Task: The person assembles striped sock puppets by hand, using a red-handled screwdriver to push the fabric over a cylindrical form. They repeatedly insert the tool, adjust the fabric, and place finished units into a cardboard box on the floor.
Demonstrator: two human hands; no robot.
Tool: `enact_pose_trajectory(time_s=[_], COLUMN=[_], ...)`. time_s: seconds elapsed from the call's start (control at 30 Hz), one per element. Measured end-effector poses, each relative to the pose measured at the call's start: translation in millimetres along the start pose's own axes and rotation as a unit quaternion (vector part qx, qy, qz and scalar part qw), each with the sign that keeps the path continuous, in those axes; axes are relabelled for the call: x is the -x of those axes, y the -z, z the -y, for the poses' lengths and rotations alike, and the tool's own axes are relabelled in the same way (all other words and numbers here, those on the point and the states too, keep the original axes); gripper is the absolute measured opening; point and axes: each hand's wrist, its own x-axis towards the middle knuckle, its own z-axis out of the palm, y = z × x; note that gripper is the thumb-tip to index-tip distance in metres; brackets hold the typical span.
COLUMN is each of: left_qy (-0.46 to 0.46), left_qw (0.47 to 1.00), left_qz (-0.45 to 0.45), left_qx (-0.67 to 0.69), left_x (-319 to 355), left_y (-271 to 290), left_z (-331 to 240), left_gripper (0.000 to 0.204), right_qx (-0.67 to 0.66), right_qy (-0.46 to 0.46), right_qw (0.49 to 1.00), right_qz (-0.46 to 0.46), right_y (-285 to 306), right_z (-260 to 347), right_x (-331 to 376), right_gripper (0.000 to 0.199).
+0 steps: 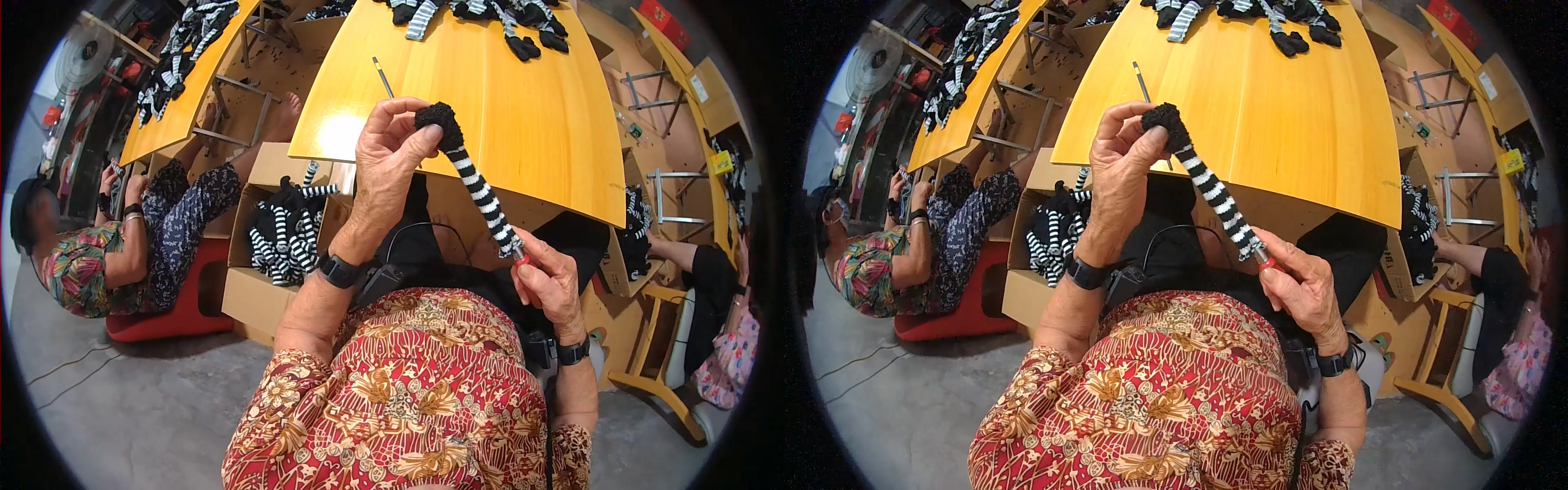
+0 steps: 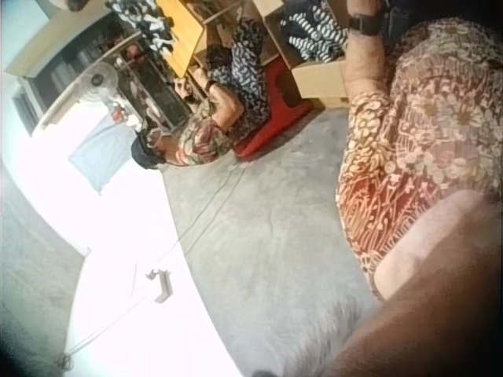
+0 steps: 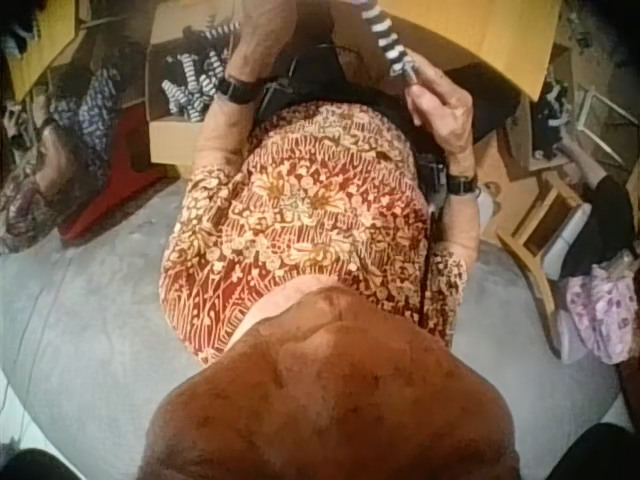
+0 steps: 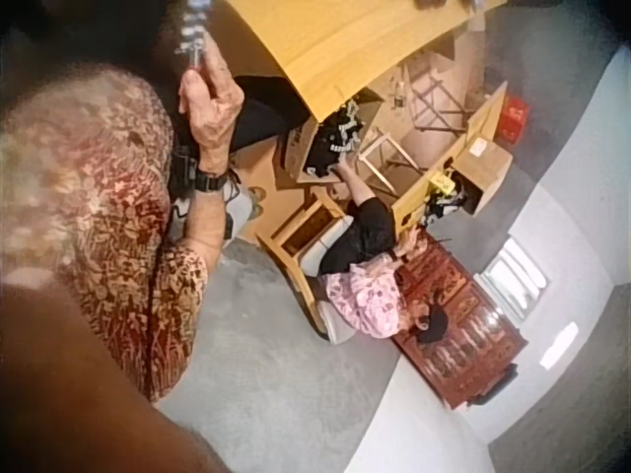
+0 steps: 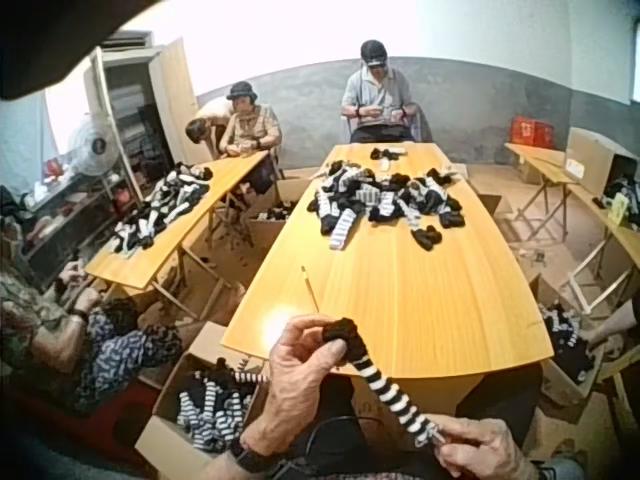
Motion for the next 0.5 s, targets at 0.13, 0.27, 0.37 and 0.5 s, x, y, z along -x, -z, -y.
enact_pose_trajectory(time_s=[0.13,0.27,0.37,0.5], left_qy=[-0.015,0.020,0.048,0.020], left_qw=[0.999,0.995,0.992,1.000], left_qz=[0.009,-0.028,-0.030,0.013], left_qx=[-0.039,0.096,0.117,-0.005], left_x=[1.0,3.9,7.1,7.5], left_y=[-2.5,-3.5,-7.3,-8.2], left_z=[0.0,11.3,12.9,6.9], left_gripper=[0.022,0.017,0.016,0.015], right_qx=[-0.005,-0.093,-0.112,0.043], right_qy=[0.007,0.028,0.026,0.051], right_qw=[1.000,0.995,0.993,0.997], right_qz=[-0.009,-0.031,-0.028,-0.034], right_y=[-2.6,-13.8,-12.1,-3.0], right_z=[-3.0,-13.8,-15.1,-0.7], right_x=[0.2,-1.1,-0.9,-4.5], right_gripper=[0.045,0.044,0.043,0.043])
